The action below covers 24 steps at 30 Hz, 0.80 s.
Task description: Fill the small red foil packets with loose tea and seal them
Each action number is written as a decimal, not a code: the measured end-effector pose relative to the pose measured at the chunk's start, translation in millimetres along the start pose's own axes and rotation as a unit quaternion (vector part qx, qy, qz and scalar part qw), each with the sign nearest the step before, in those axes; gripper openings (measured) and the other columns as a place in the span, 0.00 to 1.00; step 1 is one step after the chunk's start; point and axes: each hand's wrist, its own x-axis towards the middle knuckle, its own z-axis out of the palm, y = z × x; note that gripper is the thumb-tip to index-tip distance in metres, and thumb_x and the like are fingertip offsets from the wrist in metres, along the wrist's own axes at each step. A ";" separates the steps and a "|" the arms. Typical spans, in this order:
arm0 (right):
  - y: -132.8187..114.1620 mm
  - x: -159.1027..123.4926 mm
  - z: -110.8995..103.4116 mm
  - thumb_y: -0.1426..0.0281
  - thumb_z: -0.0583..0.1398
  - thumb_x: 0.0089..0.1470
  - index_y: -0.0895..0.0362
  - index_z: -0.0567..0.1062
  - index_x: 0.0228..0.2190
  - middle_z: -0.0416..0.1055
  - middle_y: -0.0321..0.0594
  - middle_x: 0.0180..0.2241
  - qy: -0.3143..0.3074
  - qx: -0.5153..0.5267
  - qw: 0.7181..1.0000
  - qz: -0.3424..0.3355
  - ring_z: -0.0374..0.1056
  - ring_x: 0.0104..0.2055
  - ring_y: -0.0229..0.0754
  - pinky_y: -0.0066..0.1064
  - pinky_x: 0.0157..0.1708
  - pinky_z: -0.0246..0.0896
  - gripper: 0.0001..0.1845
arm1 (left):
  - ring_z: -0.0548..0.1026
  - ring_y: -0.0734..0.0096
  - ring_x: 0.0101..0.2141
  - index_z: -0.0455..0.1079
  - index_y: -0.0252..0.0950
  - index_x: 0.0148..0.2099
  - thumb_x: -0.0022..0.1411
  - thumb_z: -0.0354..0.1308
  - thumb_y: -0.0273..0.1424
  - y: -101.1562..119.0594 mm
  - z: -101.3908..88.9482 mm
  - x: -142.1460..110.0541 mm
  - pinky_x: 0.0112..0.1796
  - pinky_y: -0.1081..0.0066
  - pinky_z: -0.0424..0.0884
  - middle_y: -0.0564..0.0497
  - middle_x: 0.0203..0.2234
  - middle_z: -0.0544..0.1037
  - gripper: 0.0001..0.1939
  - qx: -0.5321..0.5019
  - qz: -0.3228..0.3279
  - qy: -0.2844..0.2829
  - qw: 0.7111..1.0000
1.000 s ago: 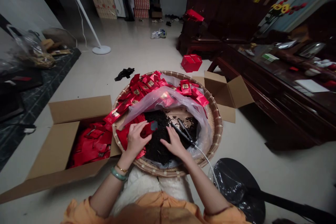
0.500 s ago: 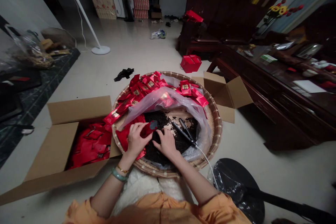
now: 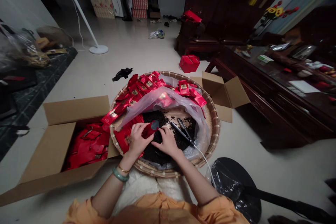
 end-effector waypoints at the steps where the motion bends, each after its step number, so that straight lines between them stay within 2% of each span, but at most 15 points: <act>1: -1.5 -2.3 1.0 0.58 0.64 0.44 0.55 0.68 0.48 0.64 0.49 0.47 -0.013 -0.023 1.000 -0.005 0.61 0.49 0.52 0.44 0.48 0.58 0.30 | 0.68 0.63 0.38 0.68 0.37 0.46 0.52 0.61 0.30 0.6 0.6 -0.1 0.40 0.64 0.67 0.48 0.36 0.72 0.17 -0.002 0.001 -0.001 1.000; 3: -2.3 -4.2 2.0 0.62 0.62 0.48 0.55 0.69 0.46 0.66 0.48 0.44 -0.029 -0.029 0.999 -0.002 0.63 0.47 0.49 0.41 0.45 0.61 0.23 | 0.69 0.63 0.39 0.68 0.37 0.46 0.52 0.61 0.30 1.4 0.9 -0.3 0.41 0.64 0.67 0.48 0.36 0.72 0.17 -0.003 0.003 0.000 1.000; 5: 0.1 -2.2 1.4 0.65 0.60 0.50 0.55 0.71 0.42 0.68 0.45 0.40 -0.028 0.010 0.999 0.013 0.65 0.43 0.45 0.37 0.42 0.62 0.16 | 0.69 0.63 0.39 0.68 0.37 0.46 0.52 0.60 0.30 1.7 0.3 -0.5 0.41 0.64 0.67 0.48 0.36 0.72 0.17 0.000 0.004 0.001 1.000; 8: 6.6 5.1 -0.9 0.66 0.60 0.49 0.56 0.74 0.34 0.71 0.42 0.36 0.028 0.119 0.991 0.053 0.67 0.40 0.44 0.36 0.43 0.62 0.09 | 0.69 0.63 0.38 0.69 0.37 0.46 0.52 0.60 0.30 1.7 -0.5 -0.7 0.40 0.64 0.68 0.48 0.36 0.72 0.17 0.002 0.001 0.000 1.000; 10: 10.6 10.1 -2.3 0.65 0.61 0.47 0.56 0.74 0.30 0.72 0.41 0.33 0.088 0.222 0.965 0.109 0.68 0.39 0.44 0.37 0.44 0.61 0.08 | 0.69 0.63 0.38 0.69 0.37 0.46 0.52 0.61 0.31 1.7 -0.1 -1.0 0.40 0.64 0.68 0.48 0.36 0.72 0.17 0.001 0.001 0.000 1.000; 11: 12.2 12.0 -3.1 0.64 0.61 0.46 0.56 0.74 0.29 0.73 0.40 0.32 0.114 0.288 0.939 0.147 0.68 0.38 0.43 0.37 0.44 0.62 0.08 | 0.69 0.63 0.38 0.69 0.37 0.46 0.52 0.61 0.31 1.9 0.4 -1.2 0.40 0.64 0.68 0.48 0.36 0.72 0.17 -0.001 0.002 0.000 1.000; 13: 14.3 14.5 -5.5 0.63 0.60 0.46 0.57 0.74 0.29 0.74 0.38 0.30 0.131 0.444 0.855 0.233 0.69 0.34 0.41 0.34 0.36 0.65 0.10 | 0.69 0.63 0.38 0.69 0.38 0.46 0.52 0.60 0.31 2.3 1.9 -1.6 0.40 0.64 0.68 0.48 0.36 0.72 0.17 -0.005 0.002 -0.002 1.000; 16: 13.9 15.3 -12.6 0.61 0.57 0.49 0.57 0.73 0.32 0.74 0.37 0.27 0.070 0.647 0.688 0.321 0.68 0.25 0.39 0.28 0.21 0.63 0.13 | 0.69 0.64 0.38 0.68 0.38 0.46 0.53 0.60 0.31 3.2 3.9 -1.9 0.40 0.64 0.68 0.48 0.36 0.72 0.17 -0.015 0.003 -0.004 1.000; 17: 12.8 15.1 -15.5 0.61 0.56 0.51 0.57 0.73 0.32 0.74 0.37 0.26 0.043 0.689 0.643 0.333 0.69 0.24 0.39 0.28 0.20 0.63 0.13 | 0.69 0.64 0.38 0.68 0.38 0.46 0.53 0.60 0.31 3.4 4.3 -2.0 0.39 0.65 0.68 0.48 0.36 0.72 0.17 -0.017 0.004 -0.005 1.000; 19: 9.3 14.7 -21.1 0.61 0.53 0.53 0.57 0.73 0.33 0.75 0.39 0.26 0.010 0.738 0.578 0.347 0.70 0.26 0.40 0.31 0.23 0.66 0.15 | 0.69 0.64 0.38 0.68 0.37 0.46 0.53 0.61 0.31 3.7 4.6 -2.0 0.39 0.65 0.68 0.48 0.36 0.72 0.16 -0.017 0.007 -0.004 1.000; 21: 5.1 14.8 -24.6 0.60 0.51 0.55 0.57 0.72 0.33 0.75 0.40 0.27 -0.005 0.755 0.550 0.357 0.71 0.29 0.42 0.37 0.29 0.68 0.16 | 0.69 0.64 0.38 0.68 0.37 0.46 0.53 0.61 0.31 3.6 4.4 -2.2 0.39 0.65 0.68 0.48 0.36 0.72 0.17 -0.014 0.009 -0.003 1.000; 22: 3.3 15.1 -25.3 0.59 0.50 0.55 0.57 0.72 0.32 0.75 0.40 0.26 -0.007 0.754 0.550 0.359 0.72 0.30 0.44 0.41 0.32 0.69 0.17 | 0.69 0.64 0.38 0.68 0.37 0.46 0.53 0.61 0.32 3.5 4.3 -2.4 0.39 0.64 0.68 0.48 0.36 0.72 0.17 -0.013 0.010 -0.002 1.000; 24: 0.5 16.1 -24.9 0.59 0.50 0.54 0.56 0.72 0.29 0.74 0.41 0.25 -0.001 0.737 0.580 0.345 0.72 0.33 0.46 0.48 0.36 0.67 0.17 | 0.69 0.64 0.38 0.68 0.37 0.46 0.53 0.61 0.31 3.4 4.0 -2.6 0.39 0.64 0.68 0.48 0.36 0.72 0.17 -0.013 0.011 -0.003 1.000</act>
